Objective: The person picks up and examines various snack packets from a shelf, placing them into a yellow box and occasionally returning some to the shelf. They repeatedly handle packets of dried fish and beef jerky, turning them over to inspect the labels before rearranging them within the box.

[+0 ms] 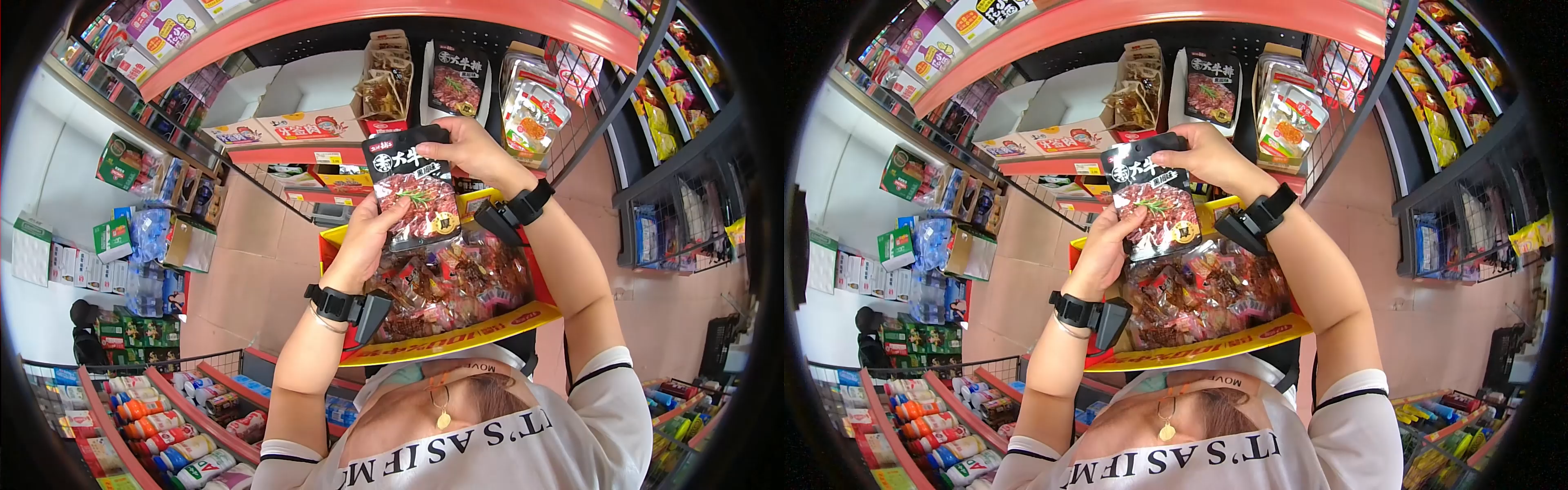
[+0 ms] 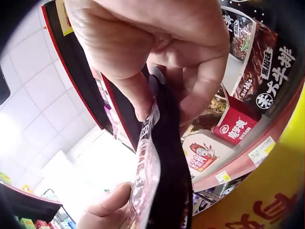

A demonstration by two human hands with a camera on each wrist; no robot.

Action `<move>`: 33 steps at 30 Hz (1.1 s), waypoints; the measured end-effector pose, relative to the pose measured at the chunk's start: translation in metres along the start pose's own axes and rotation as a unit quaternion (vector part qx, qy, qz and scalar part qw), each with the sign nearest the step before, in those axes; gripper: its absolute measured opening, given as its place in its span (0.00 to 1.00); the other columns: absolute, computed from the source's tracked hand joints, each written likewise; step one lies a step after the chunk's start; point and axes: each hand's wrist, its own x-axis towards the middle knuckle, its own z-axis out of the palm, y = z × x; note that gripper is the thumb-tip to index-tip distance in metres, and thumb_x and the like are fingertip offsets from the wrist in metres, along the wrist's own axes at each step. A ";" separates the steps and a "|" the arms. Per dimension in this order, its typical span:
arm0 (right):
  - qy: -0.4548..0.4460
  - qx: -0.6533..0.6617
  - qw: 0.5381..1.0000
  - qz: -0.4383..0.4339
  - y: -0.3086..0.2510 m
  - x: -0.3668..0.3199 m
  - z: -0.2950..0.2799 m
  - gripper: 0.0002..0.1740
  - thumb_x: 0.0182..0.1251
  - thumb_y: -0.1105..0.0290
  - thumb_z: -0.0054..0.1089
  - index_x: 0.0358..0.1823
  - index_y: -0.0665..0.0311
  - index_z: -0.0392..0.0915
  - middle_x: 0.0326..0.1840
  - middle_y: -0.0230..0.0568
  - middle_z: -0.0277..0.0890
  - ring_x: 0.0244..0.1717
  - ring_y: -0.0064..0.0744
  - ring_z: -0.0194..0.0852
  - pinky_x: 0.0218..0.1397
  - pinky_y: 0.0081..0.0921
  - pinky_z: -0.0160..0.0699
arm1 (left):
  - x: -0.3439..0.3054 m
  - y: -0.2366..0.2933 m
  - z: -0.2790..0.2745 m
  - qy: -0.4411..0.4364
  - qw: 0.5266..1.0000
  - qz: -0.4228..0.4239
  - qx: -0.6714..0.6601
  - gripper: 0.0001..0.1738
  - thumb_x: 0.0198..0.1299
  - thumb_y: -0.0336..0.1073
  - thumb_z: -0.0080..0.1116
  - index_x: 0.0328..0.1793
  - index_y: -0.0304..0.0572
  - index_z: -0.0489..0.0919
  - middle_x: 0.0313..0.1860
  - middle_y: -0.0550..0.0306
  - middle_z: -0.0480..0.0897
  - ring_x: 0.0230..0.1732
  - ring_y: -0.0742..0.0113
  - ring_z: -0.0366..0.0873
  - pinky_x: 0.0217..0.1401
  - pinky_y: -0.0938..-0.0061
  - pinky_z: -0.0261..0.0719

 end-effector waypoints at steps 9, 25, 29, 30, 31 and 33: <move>0.020 0.030 0.998 -0.053 -0.001 -0.005 0.009 0.15 0.57 0.63 0.66 0.40 0.67 0.78 0.26 0.26 0.76 0.22 0.12 0.67 0.22 0.14 0.64 | 0.000 -0.004 -0.003 -0.014 1.000 0.016 -0.016 0.17 0.64 0.34 0.53 0.57 0.39 0.71 0.50 0.59 0.79 0.49 0.74 0.76 0.53 0.75 0.73; -0.019 -0.090 0.996 -0.003 -0.013 -0.013 -0.002 0.17 0.56 0.66 0.66 0.43 0.69 0.78 0.34 0.31 0.79 0.36 0.15 0.74 0.38 0.16 0.73 | -0.002 -0.002 0.002 -0.003 1.000 0.004 0.024 0.18 0.65 0.38 0.52 0.58 0.38 0.71 0.49 0.61 0.78 0.47 0.77 0.75 0.51 0.79 0.72; 0.009 -0.105 0.993 -0.048 -0.027 -0.015 -0.002 0.12 0.56 0.68 0.66 0.39 0.69 0.80 0.33 0.29 0.79 0.34 0.15 0.72 0.40 0.16 0.71 | 0.003 -0.007 -0.006 0.023 0.999 0.034 0.021 0.18 0.65 0.40 0.52 0.57 0.40 0.70 0.47 0.62 0.78 0.45 0.79 0.75 0.47 0.80 0.73; 0.036 -0.132 0.988 -0.073 -0.030 -0.014 -0.006 0.12 0.57 0.68 0.66 0.38 0.69 0.80 0.33 0.28 0.78 0.34 0.14 0.72 0.39 0.16 0.70 | 0.001 -0.003 -0.008 0.032 0.999 0.002 0.020 0.20 0.66 0.41 0.51 0.60 0.43 0.67 0.48 0.61 0.77 0.47 0.75 0.77 0.46 0.77 0.75; 0.063 -0.159 0.980 -0.097 -0.034 -0.011 -0.012 0.12 0.57 0.69 0.65 0.38 0.68 0.80 0.32 0.28 0.78 0.34 0.14 0.71 0.39 0.15 0.70 | 0.001 -0.002 -0.008 0.033 0.999 0.004 0.019 0.20 0.66 0.41 0.51 0.60 0.43 0.67 0.48 0.61 0.77 0.47 0.75 0.77 0.46 0.77 0.75; 0.127 -0.127 0.978 -0.109 -0.043 -0.009 -0.022 0.11 0.58 0.69 0.64 0.40 0.68 0.79 0.32 0.27 0.78 0.33 0.13 0.70 0.38 0.15 0.70 | -0.001 -0.001 -0.010 0.022 0.999 -0.025 -0.004 0.22 0.65 0.43 0.51 0.62 0.44 0.65 0.50 0.57 0.76 0.47 0.68 0.78 0.48 0.75 0.75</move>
